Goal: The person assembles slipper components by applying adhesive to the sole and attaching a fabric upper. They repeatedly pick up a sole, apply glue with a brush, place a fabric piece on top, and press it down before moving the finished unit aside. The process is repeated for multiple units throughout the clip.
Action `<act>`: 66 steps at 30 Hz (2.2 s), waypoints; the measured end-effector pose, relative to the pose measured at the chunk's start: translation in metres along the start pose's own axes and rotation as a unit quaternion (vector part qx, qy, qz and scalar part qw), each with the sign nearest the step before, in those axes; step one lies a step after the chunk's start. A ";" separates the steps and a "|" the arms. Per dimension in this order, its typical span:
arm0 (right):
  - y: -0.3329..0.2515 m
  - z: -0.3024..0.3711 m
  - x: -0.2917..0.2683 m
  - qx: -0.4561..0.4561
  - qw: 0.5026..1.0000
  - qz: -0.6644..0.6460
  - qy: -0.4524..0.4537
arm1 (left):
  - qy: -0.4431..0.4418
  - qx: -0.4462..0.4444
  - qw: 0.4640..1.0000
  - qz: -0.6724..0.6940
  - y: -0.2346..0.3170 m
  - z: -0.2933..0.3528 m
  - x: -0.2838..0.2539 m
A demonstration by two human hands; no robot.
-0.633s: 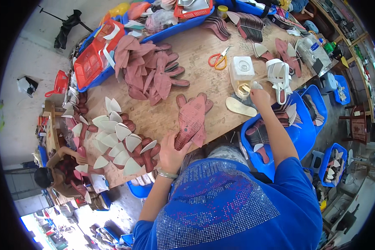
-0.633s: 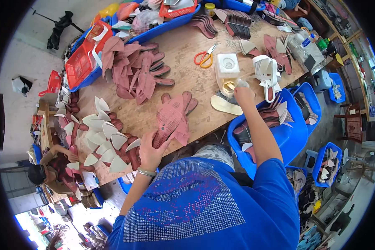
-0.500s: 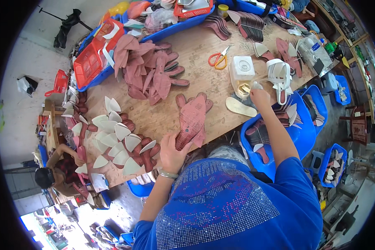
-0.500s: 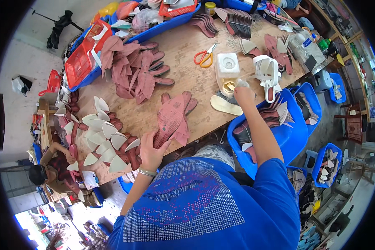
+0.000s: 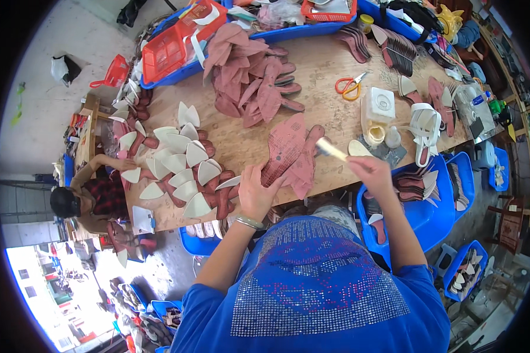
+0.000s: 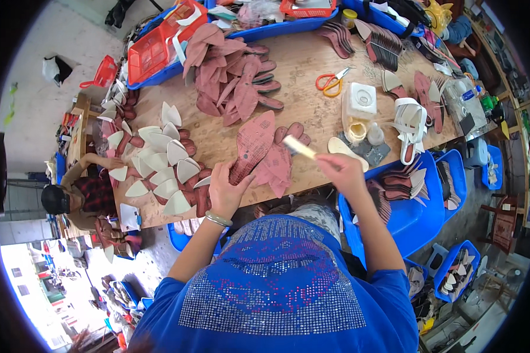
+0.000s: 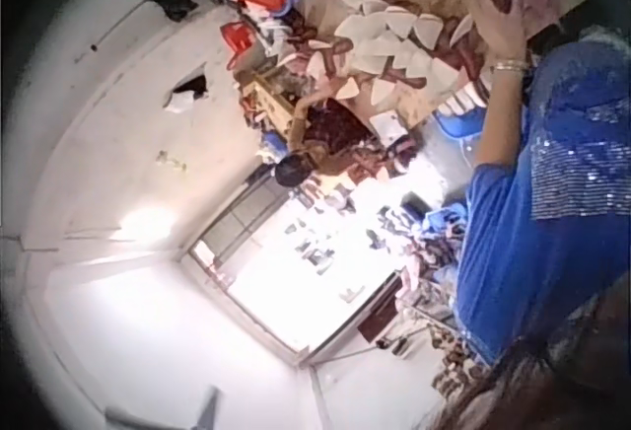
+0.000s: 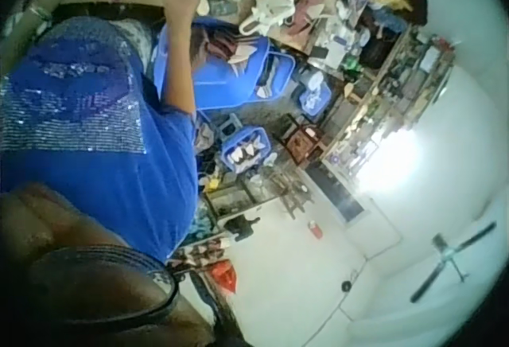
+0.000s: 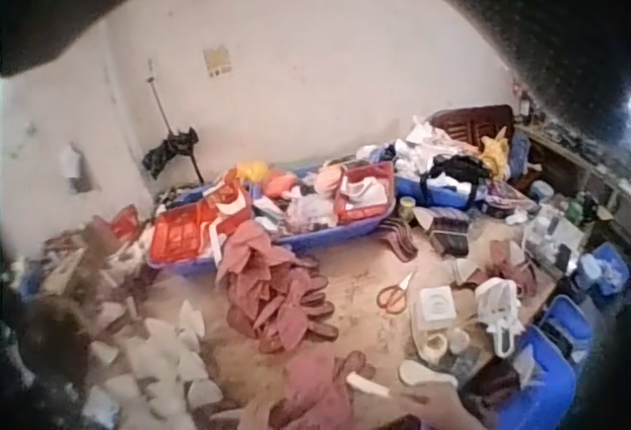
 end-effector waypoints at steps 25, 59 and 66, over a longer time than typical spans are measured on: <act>-0.100 -0.020 0.075 -0.282 0.929 0.122 -0.206 | 0.025 -0.040 0.994 0.095 -0.052 0.047 -0.066; -0.013 -0.035 0.021 -0.080 0.928 0.353 -0.088 | 0.023 0.106 0.994 -0.031 -0.028 0.056 -0.043; 0.121 -0.002 -0.093 0.074 0.884 0.458 0.065 | -0.027 0.099 0.995 -0.006 -0.016 0.053 -0.015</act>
Point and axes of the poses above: each hand's wrist, its own z-axis away from the middle knuckle, its own x-axis out of the palm, y = z × x, the point moved 5 cm from there along -z, towards the middle knuckle, and after that the axes turned 13 degrees about -x, right-handed, at the moved point
